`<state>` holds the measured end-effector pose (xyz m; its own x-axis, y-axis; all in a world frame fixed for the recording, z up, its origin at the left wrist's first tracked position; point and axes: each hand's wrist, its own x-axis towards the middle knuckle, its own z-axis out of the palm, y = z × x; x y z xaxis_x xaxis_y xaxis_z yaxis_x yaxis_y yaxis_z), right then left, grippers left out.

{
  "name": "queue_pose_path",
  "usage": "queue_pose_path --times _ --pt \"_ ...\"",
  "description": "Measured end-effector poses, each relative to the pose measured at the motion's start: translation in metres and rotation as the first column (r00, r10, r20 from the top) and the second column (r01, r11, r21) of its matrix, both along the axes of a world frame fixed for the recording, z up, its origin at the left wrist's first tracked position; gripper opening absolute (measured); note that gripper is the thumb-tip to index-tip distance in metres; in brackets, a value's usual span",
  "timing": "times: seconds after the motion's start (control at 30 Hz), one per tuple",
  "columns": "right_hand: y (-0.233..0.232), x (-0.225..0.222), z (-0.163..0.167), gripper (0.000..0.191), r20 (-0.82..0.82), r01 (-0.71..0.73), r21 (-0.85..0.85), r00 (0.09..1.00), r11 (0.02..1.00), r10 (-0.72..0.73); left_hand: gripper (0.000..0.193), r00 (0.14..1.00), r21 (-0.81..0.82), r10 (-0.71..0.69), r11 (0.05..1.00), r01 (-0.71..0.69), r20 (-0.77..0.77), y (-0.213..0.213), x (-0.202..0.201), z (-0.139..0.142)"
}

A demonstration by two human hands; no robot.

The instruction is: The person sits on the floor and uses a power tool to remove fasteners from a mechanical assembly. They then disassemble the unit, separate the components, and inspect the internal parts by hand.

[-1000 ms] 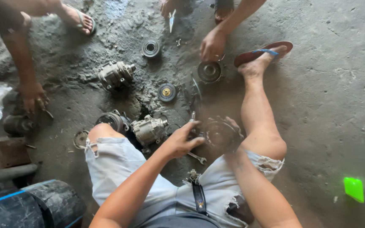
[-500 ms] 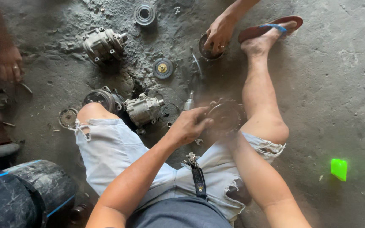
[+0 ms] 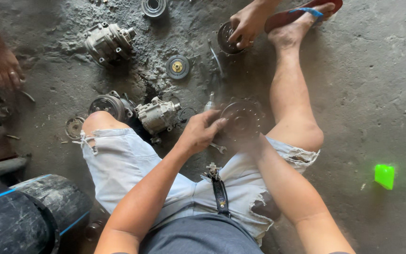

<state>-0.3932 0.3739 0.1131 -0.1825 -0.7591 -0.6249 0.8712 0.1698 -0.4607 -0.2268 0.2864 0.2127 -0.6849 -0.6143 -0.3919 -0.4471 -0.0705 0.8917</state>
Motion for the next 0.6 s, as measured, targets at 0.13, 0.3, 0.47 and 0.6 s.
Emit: queue_pose_path --times 0.13,0.3,0.47,0.6 --pt "0.001 -0.002 -0.004 0.032 0.013 -0.015 0.004 1.0 1.0 0.015 0.044 1.0 0.077 0.025 0.997 -0.024 -0.004 -0.001 -0.003 -0.004" --pt "0.003 -0.007 -0.009 0.033 0.019 -0.014 0.011 1.0 1.0 0.014 0.042 0.997 0.157 0.054 0.987 -0.045 -0.054 0.001 -0.009 -0.007" --pt "0.004 -0.014 -0.013 0.033 0.023 -0.014 0.018 1.0 1.0 0.013 0.042 0.997 0.111 0.047 0.993 -0.04 -0.057 0.001 -0.015 -0.01" --pt "0.004 -0.018 -0.014 0.033 0.03 -0.015 0.016 0.999 1.0 0.015 0.041 0.993 0.181 0.074 0.982 -0.055 -0.095 0.002 -0.019 -0.011"
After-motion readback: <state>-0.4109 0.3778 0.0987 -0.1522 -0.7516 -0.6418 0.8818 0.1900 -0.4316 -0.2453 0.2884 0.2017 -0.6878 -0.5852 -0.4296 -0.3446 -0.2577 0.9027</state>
